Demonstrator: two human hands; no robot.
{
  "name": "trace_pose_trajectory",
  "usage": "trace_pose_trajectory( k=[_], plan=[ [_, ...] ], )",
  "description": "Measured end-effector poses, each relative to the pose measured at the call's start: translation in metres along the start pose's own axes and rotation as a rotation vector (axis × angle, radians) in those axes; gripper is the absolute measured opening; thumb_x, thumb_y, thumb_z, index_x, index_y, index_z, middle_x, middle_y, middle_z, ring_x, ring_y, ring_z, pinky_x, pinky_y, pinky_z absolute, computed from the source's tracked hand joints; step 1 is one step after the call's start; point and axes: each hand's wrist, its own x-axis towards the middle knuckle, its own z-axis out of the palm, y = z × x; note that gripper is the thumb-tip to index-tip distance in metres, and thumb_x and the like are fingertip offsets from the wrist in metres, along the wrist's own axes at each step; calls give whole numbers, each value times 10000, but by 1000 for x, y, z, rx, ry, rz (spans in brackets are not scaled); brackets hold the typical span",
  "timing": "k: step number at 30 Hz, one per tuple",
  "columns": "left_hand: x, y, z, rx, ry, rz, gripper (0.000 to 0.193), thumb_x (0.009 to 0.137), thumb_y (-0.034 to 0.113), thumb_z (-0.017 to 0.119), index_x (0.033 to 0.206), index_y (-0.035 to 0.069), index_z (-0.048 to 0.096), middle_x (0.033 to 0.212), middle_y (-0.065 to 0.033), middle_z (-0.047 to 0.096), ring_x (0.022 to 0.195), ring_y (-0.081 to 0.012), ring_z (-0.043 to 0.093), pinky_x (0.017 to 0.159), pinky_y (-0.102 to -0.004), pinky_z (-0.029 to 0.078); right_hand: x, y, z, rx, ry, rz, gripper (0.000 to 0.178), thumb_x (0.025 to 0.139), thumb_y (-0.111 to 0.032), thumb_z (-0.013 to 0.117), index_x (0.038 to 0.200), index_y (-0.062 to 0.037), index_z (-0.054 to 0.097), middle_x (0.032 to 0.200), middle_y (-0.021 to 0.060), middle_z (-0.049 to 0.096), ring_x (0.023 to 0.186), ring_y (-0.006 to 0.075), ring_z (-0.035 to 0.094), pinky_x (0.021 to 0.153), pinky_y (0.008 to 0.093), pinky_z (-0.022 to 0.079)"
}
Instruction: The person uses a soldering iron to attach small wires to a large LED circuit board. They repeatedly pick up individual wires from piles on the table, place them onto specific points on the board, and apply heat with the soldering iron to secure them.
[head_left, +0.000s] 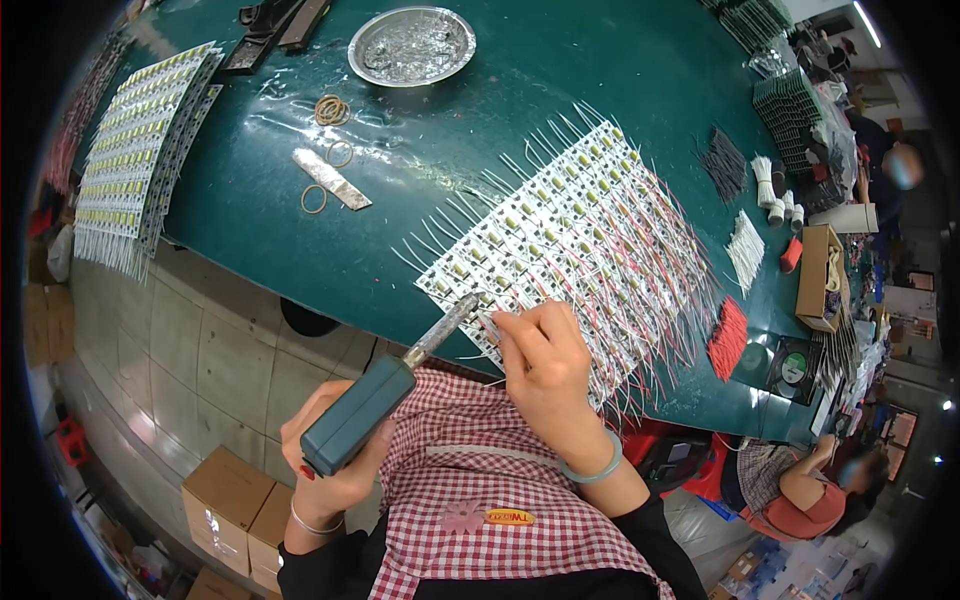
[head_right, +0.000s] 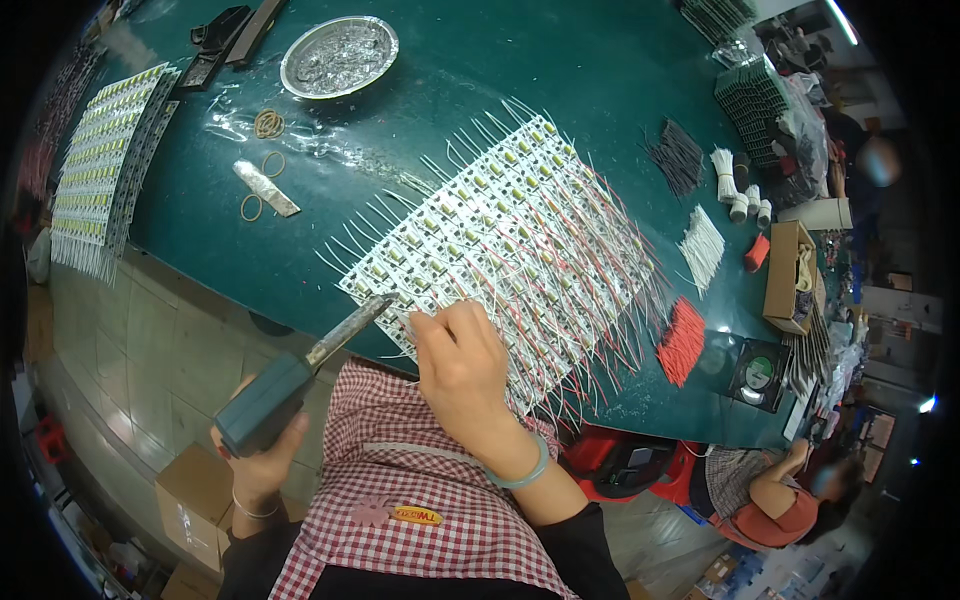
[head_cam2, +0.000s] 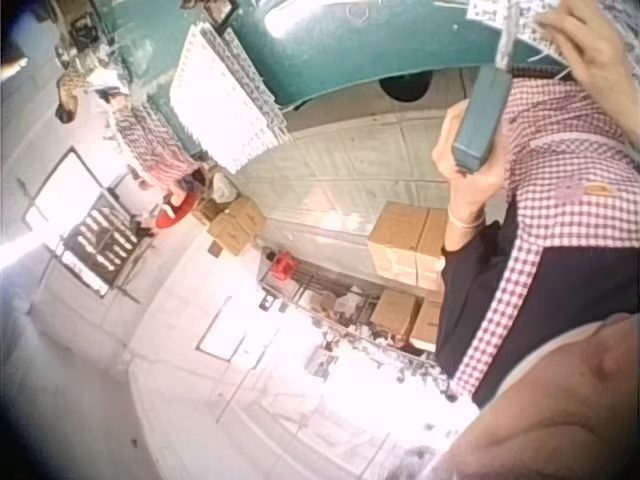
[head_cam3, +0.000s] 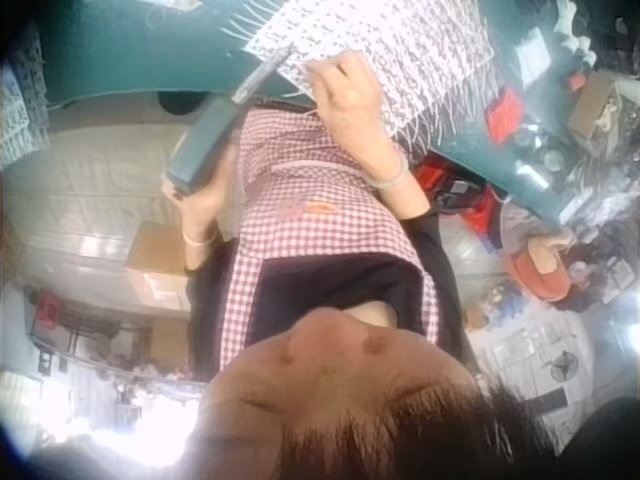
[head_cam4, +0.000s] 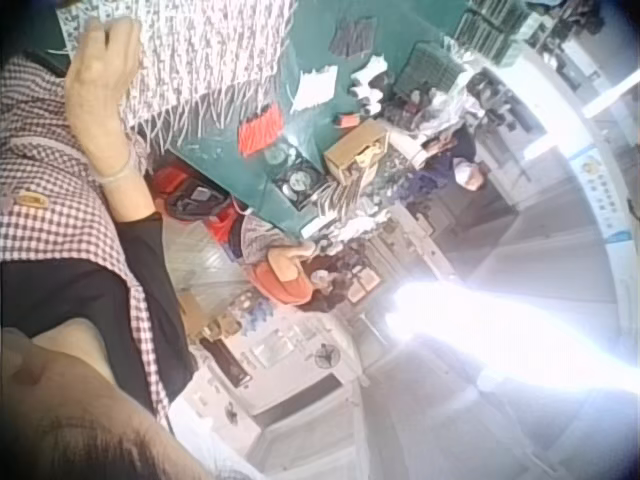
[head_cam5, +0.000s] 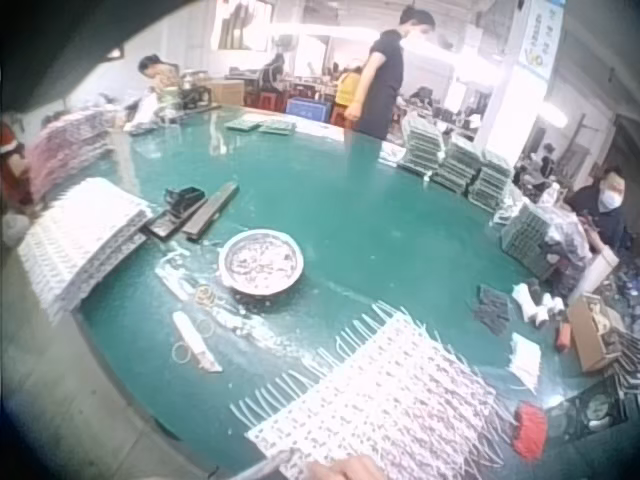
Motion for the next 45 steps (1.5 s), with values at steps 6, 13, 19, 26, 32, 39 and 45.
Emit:
trace_pose_trajectory(
  k=[6,13,19,26,32,39,45],
  plan=[
    [0,-2,3,36,7,81,232,694,-28,761,912,-66,694,893,-158,696,732,-223,686,644,-295,538,-2,0,3,-3,76,16,215,757,73,707,952,-2,653,780,101,502,704,267,534,585,379,432],
    [1,-1,3,47,-43,39,213,697,-21,765,895,-55,696,877,-150,688,727,-236,682,635,-300,533,-3,1,3,-19,77,6,207,754,80,703,934,3,636,776,108,497,701,275,537,581,384,432],
    [2,-1,4,52,-75,12,197,689,-22,766,870,-45,692,857,-138,678,722,-237,670,631,-300,526,-3,1,4,-25,80,9,212,741,85,700,925,3,633,777,110,496,702,277,538,582,390,435],
    [0,-5,6,34,-81,-16,191,661,-34,759,835,-40,681,819,-136,663,691,-235,654,601,-300,507,-3,1,3,-40,69,3,220,739,83,696,930,0,625,783,113,492,707,282,539,581,391,438],
    [3,-1,8,86,-43,77,187,661,-33,756,835,-40,688,785,-126,655,647,-226,637,576,-294,497,-3,2,4,-54,69,-6,215,742,77,695,927,-4,621,780,114,482,701,287,531,575,397,431],
    [-1,-1,1,63,-19,31,209,678,-27,756,875,-50,692,823,-138,676,676,-215,661,599,-289,517,-3,0,5,-58,72,-6,206,743,66,695,919,-8,618,777,113,478,699,287,529,577,403,429],
    [-6,-7,6,-11,30,-39,276,689,-22,768,953,-52,694,908,-140,694,762,-206,677,671,-289,535,-4,0,4,-55,59,15,178,761,56,681,917,-6,621,781,112,484,708,289,535,599,403,445]
  ],
)
